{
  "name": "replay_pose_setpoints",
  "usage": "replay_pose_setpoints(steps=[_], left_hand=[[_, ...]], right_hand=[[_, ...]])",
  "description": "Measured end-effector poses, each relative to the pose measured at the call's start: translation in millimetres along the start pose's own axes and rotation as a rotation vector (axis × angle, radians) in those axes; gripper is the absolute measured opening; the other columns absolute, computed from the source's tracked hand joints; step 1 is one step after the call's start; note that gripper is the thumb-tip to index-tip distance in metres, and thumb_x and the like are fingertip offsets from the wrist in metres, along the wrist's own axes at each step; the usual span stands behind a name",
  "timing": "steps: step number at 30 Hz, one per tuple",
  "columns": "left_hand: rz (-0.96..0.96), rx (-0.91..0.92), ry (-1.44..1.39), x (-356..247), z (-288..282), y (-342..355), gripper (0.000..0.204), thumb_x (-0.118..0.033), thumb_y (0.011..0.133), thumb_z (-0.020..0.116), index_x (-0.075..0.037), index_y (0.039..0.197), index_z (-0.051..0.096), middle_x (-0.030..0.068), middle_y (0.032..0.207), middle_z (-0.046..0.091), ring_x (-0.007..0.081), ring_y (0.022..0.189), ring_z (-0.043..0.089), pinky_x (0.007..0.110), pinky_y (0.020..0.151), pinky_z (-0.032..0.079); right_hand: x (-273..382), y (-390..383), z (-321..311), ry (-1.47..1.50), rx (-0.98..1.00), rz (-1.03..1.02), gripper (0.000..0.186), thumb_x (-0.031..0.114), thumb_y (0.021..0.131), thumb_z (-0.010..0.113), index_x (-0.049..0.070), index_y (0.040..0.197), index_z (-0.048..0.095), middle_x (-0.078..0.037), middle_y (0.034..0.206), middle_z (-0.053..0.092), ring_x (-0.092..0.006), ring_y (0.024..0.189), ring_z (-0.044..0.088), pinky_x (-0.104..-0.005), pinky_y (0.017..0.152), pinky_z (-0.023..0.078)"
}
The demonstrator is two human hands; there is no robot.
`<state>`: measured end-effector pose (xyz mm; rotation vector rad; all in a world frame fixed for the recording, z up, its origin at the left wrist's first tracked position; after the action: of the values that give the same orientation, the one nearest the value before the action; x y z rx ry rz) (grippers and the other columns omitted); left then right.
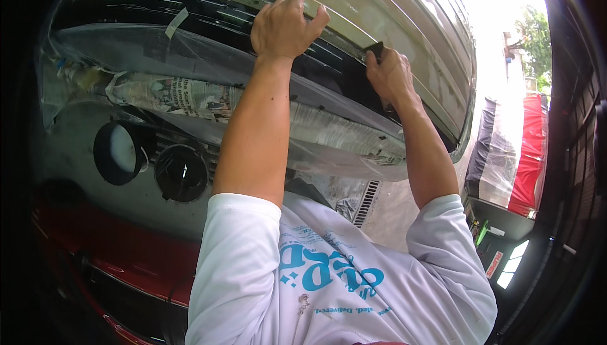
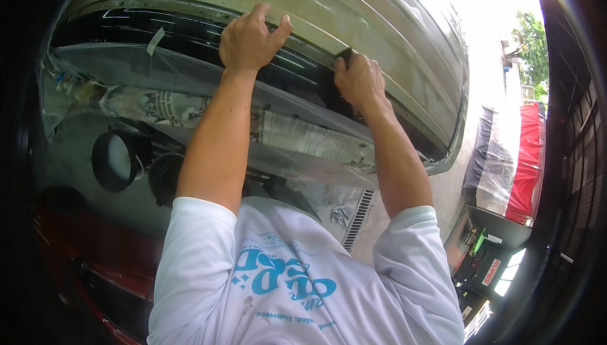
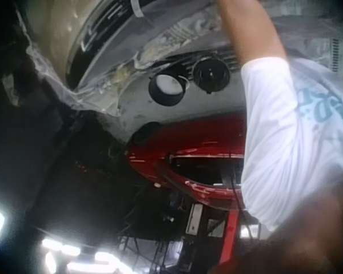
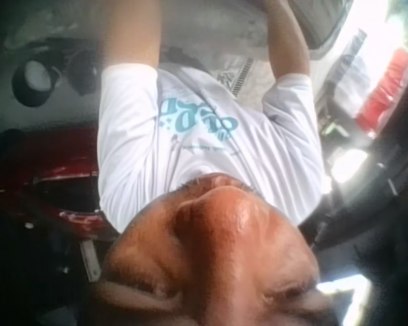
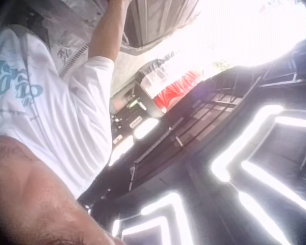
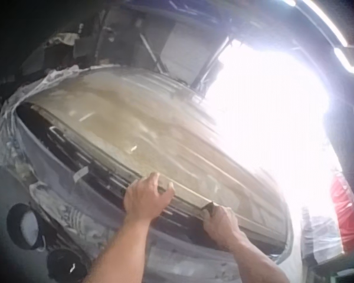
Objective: The person sands the surface of a car hood using a sanding block. They repeatedly rub the block across the hood, occasionally dipping it into a bucket of liquid. The hood is partially masked with newspaper and tape.
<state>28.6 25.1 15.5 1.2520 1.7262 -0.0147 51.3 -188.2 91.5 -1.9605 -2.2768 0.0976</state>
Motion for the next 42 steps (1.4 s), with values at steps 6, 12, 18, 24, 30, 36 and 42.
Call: replay_pose_setpoints(steps=[6, 12, 18, 24, 30, 36, 42], left_hand=[[0.006, -0.006, -0.031, 4.2, 0.6, 0.6, 0.049, -0.048, 0.086, 0.069, -0.005, 0.11, 0.074, 0.0141, 0.078, 0.074, 0.0365, 0.078, 0.072, 0.047, 0.076, 0.058], [0.002, -0.013, -0.048, 5.5, 2.3, -0.8, 0.049, -0.05, 0.086, 0.07, -0.008, 0.111, 0.073, 0.0125, 0.077, 0.074, 0.0369, 0.079, 0.072, 0.047, 0.075, 0.058], [0.008, -0.016, -0.071, 6.0, 2.8, 1.0, 0.048, -0.049, 0.086, 0.07, -0.007, 0.11, 0.073, 0.013, 0.078, 0.074, 0.037, 0.08, 0.072, 0.048, 0.075, 0.057], [0.016, -0.013, -0.046, 6.4, 2.1, 0.0, 0.049, -0.048, 0.086, 0.07, -0.006, 0.111, 0.072, 0.0147, 0.079, 0.074, 0.0382, 0.081, 0.072, 0.048, 0.076, 0.057], [0.01, -0.006, -0.054, 6.4, 1.9, 0.5, 0.05, -0.048, 0.086, 0.069, -0.006, 0.113, 0.072, 0.0158, 0.081, 0.075, 0.039, 0.083, 0.072, 0.048, 0.077, 0.057], [-0.002, 0.015, -0.058, 2.8, -1.1, 0.3, 0.05, -0.048, 0.086, 0.07, -0.006, 0.112, 0.072, 0.0167, 0.082, 0.075, 0.0391, 0.083, 0.073, 0.048, 0.077, 0.058], [0.009, 0.021, -0.044, 4.5, -1.2, 2.1, 0.05, -0.048, 0.086, 0.07, -0.007, 0.113, 0.072, 0.0153, 0.083, 0.075, 0.0386, 0.084, 0.073, 0.047, 0.077, 0.058]], right_hand=[[10.0, 7.8, 11.4, -0.055, -0.01, -0.011, 0.041, 0.034, 0.096, 0.063, -0.005, 0.102, 0.074, -0.034, 0.101, 0.072, -0.0489, 0.103, 0.07, -0.0543, 0.094, 0.054], [4.8, -0.1, 12.7, -0.056, -0.017, 0.05, 0.04, 0.033, 0.097, 0.063, -0.004, 0.105, 0.075, -0.031, 0.104, 0.073, -0.0482, 0.104, 0.07, -0.0542, 0.094, 0.054], [15.4, 5.2, 12.2, -0.08, 0.001, 0.062, 0.039, 0.033, 0.097, 0.062, -0.002, 0.108, 0.075, -0.03, 0.108, 0.073, -0.0483, 0.106, 0.069, -0.0547, 0.094, 0.054], [-3.4, 3.6, 8.6, -0.034, 0.03, 0.065, 0.041, 0.034, 0.096, 0.062, -0.003, 0.109, 0.075, -0.031, 0.11, 0.072, -0.0478, 0.107, 0.07, -0.0544, 0.095, 0.054], [5.7, 8.7, 12.2, -0.077, 0.018, 0.082, 0.041, 0.034, 0.096, 0.063, -0.004, 0.107, 0.075, -0.032, 0.108, 0.073, -0.0473, 0.106, 0.071, -0.054, 0.094, 0.055], [-7.2, 5.9, 7.7, -0.064, 0.03, 0.042, 0.042, 0.034, 0.095, 0.065, -0.006, 0.105, 0.075, -0.033, 0.106, 0.072, -0.0491, 0.104, 0.07, -0.055, 0.094, 0.055], [-4.7, 15.5, 11.4, -0.062, 0.085, 0.124, 0.044, 0.035, 0.095, 0.066, -0.007, 0.108, 0.074, -0.033, 0.11, 0.072, -0.047, 0.108, 0.07, -0.0519, 0.096, 0.055]])
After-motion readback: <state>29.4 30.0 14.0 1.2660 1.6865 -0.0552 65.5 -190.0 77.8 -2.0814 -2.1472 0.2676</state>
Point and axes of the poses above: each hand's wrist, its own y-axis towards the middle knuckle, its own z-axis out of the palm, x = y × z, the point moved 2 cm from there along y, towards the middle knuckle
